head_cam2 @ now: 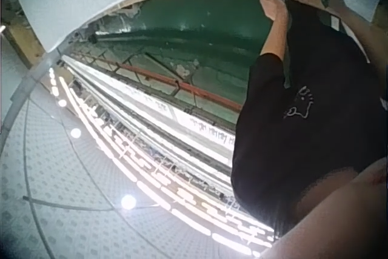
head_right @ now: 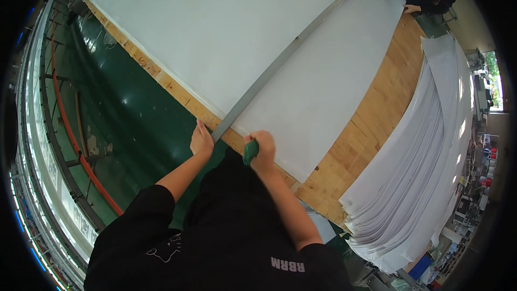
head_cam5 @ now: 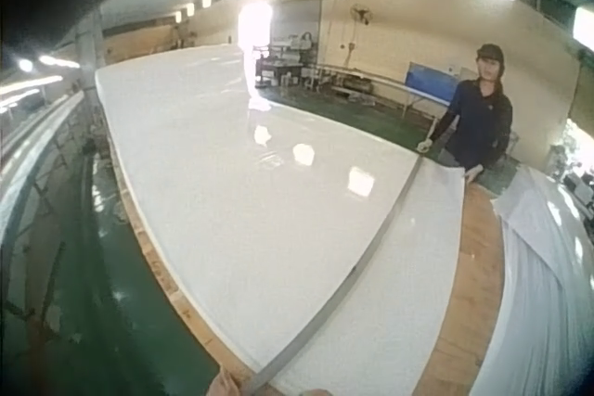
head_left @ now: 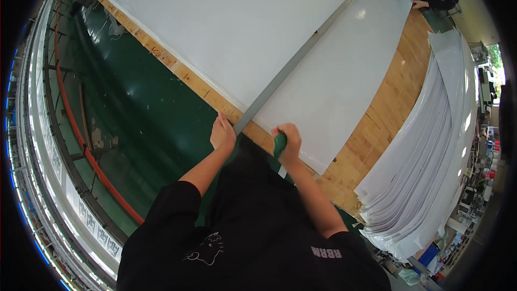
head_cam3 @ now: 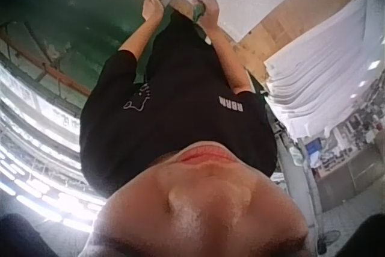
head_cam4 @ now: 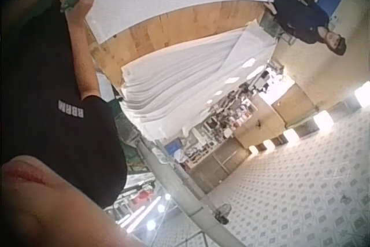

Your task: The recorder uses a utility knife and a metal guide bar to cut large sheets of white plastic or vinyl material on a workshop table.

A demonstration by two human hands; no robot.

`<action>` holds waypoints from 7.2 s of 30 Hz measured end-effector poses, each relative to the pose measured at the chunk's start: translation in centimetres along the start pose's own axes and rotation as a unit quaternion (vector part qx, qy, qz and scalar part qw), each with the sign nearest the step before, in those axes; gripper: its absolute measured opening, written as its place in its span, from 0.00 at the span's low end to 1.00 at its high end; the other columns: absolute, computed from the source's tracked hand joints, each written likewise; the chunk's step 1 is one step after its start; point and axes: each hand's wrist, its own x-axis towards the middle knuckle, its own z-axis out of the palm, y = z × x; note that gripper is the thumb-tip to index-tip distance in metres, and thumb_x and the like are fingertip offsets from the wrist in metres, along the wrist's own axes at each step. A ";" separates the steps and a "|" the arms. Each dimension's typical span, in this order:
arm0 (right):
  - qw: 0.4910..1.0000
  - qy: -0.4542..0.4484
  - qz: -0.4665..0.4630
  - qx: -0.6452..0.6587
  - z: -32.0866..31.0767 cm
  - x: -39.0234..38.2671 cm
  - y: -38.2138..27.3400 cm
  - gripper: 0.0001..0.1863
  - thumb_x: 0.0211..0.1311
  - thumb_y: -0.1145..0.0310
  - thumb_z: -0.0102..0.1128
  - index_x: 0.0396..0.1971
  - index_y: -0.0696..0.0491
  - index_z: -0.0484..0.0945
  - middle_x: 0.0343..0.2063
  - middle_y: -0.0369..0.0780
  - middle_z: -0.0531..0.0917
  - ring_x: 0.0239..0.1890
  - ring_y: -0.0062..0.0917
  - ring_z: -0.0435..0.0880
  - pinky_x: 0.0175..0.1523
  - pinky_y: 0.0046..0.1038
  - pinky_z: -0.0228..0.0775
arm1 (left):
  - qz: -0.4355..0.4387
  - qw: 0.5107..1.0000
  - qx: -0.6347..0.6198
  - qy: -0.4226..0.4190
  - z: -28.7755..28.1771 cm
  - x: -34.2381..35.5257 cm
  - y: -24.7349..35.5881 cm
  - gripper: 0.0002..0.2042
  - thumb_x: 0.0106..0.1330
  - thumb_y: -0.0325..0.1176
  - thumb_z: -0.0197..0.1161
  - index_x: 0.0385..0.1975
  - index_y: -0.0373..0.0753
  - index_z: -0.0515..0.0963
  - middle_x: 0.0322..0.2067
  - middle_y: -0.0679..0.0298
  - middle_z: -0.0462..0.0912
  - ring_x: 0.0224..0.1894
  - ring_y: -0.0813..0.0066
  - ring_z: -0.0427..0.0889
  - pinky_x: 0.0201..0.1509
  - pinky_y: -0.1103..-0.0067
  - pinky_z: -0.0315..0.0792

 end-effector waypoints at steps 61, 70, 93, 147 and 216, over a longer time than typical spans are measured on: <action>0.858 0.349 0.191 0.325 -25.5 6.1 -2.3 0.13 0.59 0.78 0.46 0.40 0.48 0.57 0.31 0.41 0.72 0.33 0.27 0.74 0.39 0.40 0.74 | -0.333 0.562 -0.650 -0.389 7.1 -3.1 5.1 0.28 0.61 0.57 0.53 0.56 0.46 0.65 0.57 0.63 0.65 0.59 0.63 0.62 0.63 0.64 0.54; 0.845 0.320 0.214 0.372 -23.8 6.5 -2.5 0.11 0.55 0.79 0.45 0.38 0.52 0.62 0.31 0.40 0.73 0.34 0.29 0.74 0.43 0.41 0.72 | -0.267 0.451 -0.735 -0.430 7.1 -3.3 3.8 0.26 0.65 0.52 0.49 0.57 0.42 0.65 0.58 0.61 0.67 0.61 0.59 0.63 0.65 0.59 0.53; 0.772 0.237 0.358 0.469 -8.1 12.1 3.9 0.06 0.64 0.75 0.39 0.35 0.62 0.63 0.32 0.42 0.70 0.35 0.29 0.73 0.46 0.34 0.70 | -0.340 0.541 -0.679 -0.362 7.5 -2.9 4.7 0.24 0.63 0.40 0.59 0.56 0.39 0.63 0.55 0.60 0.68 0.59 0.60 0.65 0.61 0.58 0.58; 0.969 -0.208 0.116 -0.064 5.7 16.2 5.3 0.17 0.63 0.75 0.51 0.48 0.59 0.58 0.34 0.37 0.69 0.34 0.21 0.74 0.38 0.20 0.71 | -0.329 0.552 -0.691 -0.331 8.5 -2.8 5.6 0.17 0.60 0.32 0.63 0.46 0.33 0.72 0.45 0.60 0.77 0.48 0.70 0.76 0.53 0.72 0.69; 0.969 -0.150 0.196 0.022 6.8 12.5 4.9 0.14 0.57 0.75 0.59 0.37 0.55 0.62 0.32 0.36 0.68 0.32 0.21 0.77 0.34 0.20 0.71 | -0.287 0.512 -0.756 -0.289 8.4 -3.1 4.7 0.17 0.62 0.35 0.60 0.50 0.39 0.70 0.49 0.64 0.75 0.52 0.72 0.72 0.58 0.71 0.65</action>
